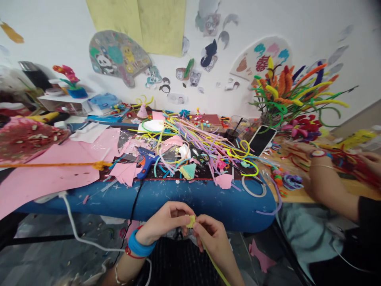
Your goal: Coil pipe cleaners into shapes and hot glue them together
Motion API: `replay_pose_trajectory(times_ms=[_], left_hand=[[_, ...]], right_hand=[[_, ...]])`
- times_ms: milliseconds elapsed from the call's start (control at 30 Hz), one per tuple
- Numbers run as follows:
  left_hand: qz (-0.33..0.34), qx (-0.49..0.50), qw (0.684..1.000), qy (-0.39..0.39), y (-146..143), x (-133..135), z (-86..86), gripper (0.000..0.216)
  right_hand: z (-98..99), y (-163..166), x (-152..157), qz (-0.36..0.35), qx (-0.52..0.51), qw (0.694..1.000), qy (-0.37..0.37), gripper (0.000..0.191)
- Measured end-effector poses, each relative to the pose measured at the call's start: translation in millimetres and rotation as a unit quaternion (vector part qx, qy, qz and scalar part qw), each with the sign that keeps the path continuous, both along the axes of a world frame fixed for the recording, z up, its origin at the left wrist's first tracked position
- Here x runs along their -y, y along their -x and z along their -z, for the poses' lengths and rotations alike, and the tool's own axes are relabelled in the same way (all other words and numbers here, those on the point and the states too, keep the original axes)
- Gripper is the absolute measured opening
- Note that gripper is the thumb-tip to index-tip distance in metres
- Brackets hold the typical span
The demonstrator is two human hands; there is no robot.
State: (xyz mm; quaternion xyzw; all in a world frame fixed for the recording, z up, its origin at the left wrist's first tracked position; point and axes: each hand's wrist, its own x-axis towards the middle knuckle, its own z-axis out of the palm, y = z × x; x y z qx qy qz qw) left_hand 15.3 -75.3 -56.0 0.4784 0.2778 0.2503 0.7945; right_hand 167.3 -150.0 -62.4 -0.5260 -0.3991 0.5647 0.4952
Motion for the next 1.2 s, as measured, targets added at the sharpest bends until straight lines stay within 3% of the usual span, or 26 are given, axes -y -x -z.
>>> replay_pose_trajectory(times_ms=[267,433,567,767,933,1200], left_hand=[[-0.142,-0.013,0.989,-0.033,-9,6,3.6,0.023],[-0.164,-0.023,0.986,-0.016,-15,9,2.3,0.021],[-0.163,0.002,0.986,0.04,-17,13,8.0,0.019],[-0.176,0.017,0.982,0.068,-22,17,10.0,0.016],[-0.212,0.012,0.976,0.044,-24,15,5.7,0.018],[-0.23,-0.01,0.973,0.018,-22,13,8.2,0.014]], right_hand=[[7.0,5,1,0.089,0.061,0.994,-0.033,0.021],[7.4,9,4,0.134,0.111,0.982,-0.068,0.015],[7.0,9,3,0.155,0.098,0.98,-0.075,0.014],[5.7,8,2,0.143,0.084,0.981,-0.101,0.01],[6.1,8,5,0.099,0.155,0.974,-0.133,0.011],[2.2,7,3,0.094,0.264,0.933,-0.226,0.013]])
